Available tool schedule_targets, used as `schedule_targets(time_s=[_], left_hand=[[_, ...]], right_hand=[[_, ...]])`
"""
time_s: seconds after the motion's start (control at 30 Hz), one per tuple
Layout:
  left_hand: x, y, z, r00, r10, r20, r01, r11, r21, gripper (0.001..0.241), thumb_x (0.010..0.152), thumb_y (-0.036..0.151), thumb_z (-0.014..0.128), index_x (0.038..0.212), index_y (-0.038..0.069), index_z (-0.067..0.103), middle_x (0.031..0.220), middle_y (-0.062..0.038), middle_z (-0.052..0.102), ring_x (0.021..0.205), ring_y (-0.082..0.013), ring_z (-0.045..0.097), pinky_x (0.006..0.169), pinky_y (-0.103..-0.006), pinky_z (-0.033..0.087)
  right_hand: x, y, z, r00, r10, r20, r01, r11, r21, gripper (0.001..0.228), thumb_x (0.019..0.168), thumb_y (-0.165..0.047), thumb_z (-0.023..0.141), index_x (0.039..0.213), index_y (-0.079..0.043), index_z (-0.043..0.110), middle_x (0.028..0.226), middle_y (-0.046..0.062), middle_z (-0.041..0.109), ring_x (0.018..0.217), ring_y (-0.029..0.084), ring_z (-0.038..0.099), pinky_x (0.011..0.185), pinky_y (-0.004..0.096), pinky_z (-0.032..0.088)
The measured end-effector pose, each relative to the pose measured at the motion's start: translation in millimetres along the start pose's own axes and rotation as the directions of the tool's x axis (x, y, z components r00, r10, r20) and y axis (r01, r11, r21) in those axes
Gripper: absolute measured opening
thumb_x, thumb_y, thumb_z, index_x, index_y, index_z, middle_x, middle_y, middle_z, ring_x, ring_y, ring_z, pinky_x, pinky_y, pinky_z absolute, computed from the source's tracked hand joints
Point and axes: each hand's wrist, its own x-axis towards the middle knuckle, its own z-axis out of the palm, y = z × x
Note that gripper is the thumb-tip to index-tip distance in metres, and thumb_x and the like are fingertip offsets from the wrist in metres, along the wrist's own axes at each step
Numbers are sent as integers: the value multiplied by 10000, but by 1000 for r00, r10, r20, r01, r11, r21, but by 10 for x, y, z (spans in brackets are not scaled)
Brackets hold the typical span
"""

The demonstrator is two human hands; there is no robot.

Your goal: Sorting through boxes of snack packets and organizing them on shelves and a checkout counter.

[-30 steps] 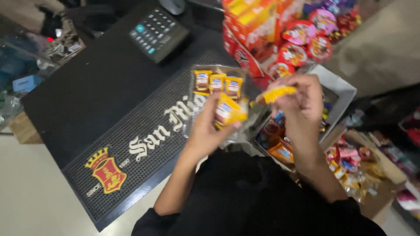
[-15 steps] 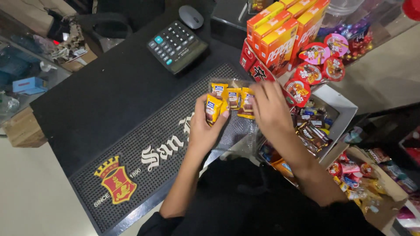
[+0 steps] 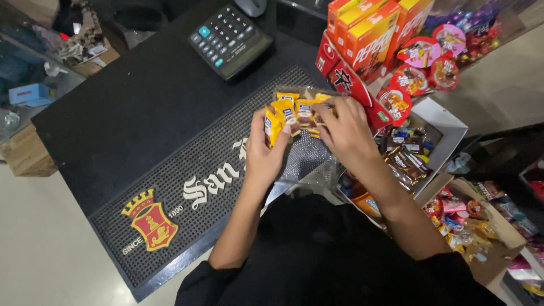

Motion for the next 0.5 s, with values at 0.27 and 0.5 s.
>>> schedule_targets(time_s=[0.27, 0.5], left_hand=[[9, 43, 6, 1000, 18, 2, -19, 996, 86, 387, 1006, 113, 655, 1341, 14, 487, 1117, -113, 722, 995, -148, 723, 838, -274, 592], [-1, 20, -15, 999, 16, 31, -16, 1000, 0, 364, 1031, 122, 647, 1337, 22, 479, 1144, -124, 729, 1030, -144, 727, 867, -277, 593]], right_hand=[[2, 5, -41, 999, -41, 1, 41, 996, 78, 456, 818, -184, 816, 1231, -106, 640, 1261, 126, 593, 1225, 364, 539, 1081, 524, 376], [-398, -400, -185, 947, 129, 295, -180, 972, 151, 252, 960, -196, 694, 1202, -125, 675, 1117, 77, 626, 1122, 278, 581, 1023, 476, 408]])
